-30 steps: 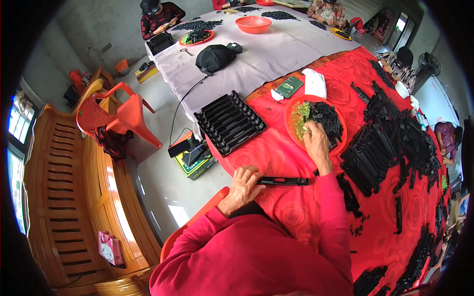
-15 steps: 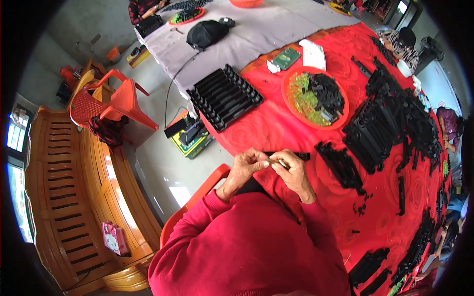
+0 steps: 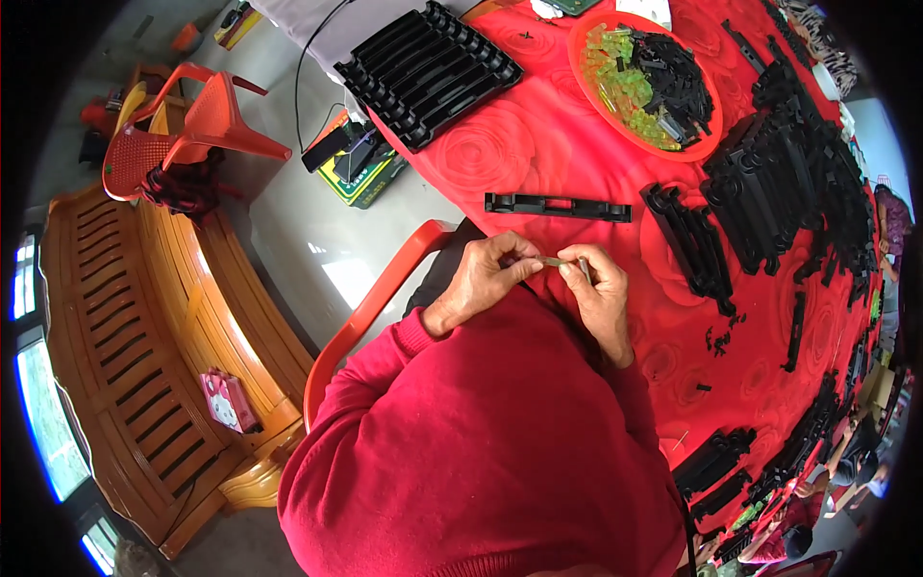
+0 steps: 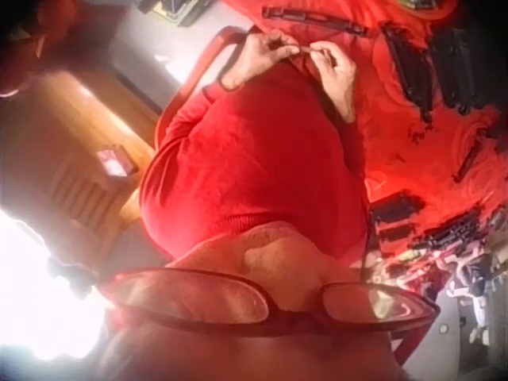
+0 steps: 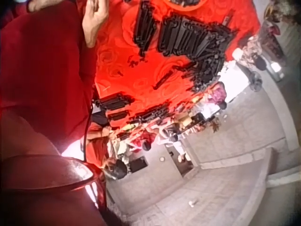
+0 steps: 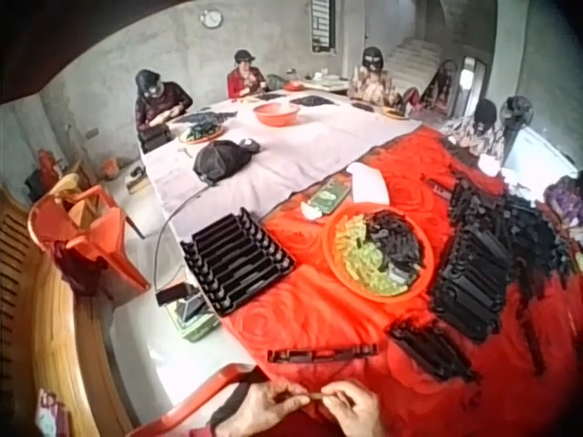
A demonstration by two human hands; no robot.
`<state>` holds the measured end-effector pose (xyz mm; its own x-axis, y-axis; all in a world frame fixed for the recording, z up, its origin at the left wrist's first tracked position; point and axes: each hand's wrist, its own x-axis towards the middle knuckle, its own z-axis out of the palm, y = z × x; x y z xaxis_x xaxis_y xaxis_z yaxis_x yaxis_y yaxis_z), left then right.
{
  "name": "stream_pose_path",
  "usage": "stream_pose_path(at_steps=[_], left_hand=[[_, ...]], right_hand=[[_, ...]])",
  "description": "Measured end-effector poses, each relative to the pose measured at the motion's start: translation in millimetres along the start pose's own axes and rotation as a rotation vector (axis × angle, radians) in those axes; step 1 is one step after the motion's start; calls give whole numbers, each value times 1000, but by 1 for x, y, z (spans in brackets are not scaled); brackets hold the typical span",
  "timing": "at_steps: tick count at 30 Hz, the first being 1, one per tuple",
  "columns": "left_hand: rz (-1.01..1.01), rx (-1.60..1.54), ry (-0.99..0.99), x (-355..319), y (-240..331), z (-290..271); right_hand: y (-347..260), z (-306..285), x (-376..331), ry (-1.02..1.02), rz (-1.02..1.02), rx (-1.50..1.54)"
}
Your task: The person assembles plastic components by fitting small pieces into plastic frames by hand, packs a stack of assembled frames into a cardboard box, and fits pieces into additional plastic frames.
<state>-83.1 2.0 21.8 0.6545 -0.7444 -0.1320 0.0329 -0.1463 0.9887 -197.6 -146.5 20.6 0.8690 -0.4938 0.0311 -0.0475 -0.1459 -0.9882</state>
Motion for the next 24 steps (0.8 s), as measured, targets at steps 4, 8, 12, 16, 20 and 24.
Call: stream_pose_path(at_steps=[4, 8, 12, 16, 20, 24], left_hand=[[498, 592, 130, 4, 3, -10], [652, 809, 352, 17, -3, -18], [657, 896, 315, 30, -5, -22], [673, 912, 229, 46, -4, -18], [652, 976, 160, 53, -10, -13], [644, 986, 126, 54, -15, -11]], right_hand=[[-11, -15, 10, 96, -84, -190], [-13, -19, 35, 198, -249, -381], [-13, -11, 52, 130, -288, -538], [-5, -1, 63, 52, -226, -646], [-4, 7, 67, 88, -183, -643], [-1, 9, 66, 143, -186, -601]])
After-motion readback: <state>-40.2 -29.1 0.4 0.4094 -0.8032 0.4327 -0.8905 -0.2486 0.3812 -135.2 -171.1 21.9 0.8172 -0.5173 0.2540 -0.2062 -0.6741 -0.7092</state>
